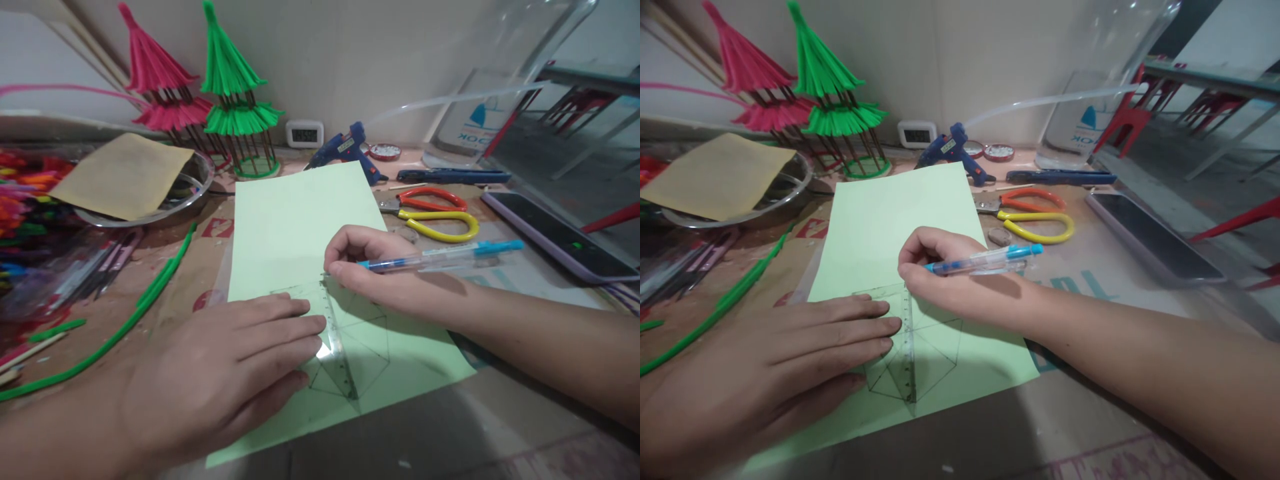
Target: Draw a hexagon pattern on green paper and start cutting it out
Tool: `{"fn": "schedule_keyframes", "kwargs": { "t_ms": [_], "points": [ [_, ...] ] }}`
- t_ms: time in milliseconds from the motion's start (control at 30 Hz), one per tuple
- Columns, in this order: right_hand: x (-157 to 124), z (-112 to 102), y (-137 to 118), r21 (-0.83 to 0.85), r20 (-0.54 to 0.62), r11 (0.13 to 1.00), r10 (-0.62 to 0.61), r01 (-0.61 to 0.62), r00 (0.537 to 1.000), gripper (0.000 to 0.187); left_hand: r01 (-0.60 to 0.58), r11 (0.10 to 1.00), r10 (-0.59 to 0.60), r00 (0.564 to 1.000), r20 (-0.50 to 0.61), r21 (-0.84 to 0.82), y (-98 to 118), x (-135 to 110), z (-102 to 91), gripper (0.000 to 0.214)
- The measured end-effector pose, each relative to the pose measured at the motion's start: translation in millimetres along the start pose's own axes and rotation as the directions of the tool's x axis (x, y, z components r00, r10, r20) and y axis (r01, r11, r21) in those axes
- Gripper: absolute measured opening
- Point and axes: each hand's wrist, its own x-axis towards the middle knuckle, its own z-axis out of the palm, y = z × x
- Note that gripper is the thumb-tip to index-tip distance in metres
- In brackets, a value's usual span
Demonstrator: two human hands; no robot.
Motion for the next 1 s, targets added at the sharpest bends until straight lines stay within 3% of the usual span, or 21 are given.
{"fn": "schedule_keyframes", "kwargs": {
  "t_ms": [1000],
  "points": [
    [-0.6, -1.1, -1.0, -0.002, 0.01, 1.0, 0.009, -0.009, 1.0, 0.007, 0.003, 1.0, -0.003, 1.0, 0.011, -0.002, -0.4, -0.4, 0.9, 0.026]
  ]
}}
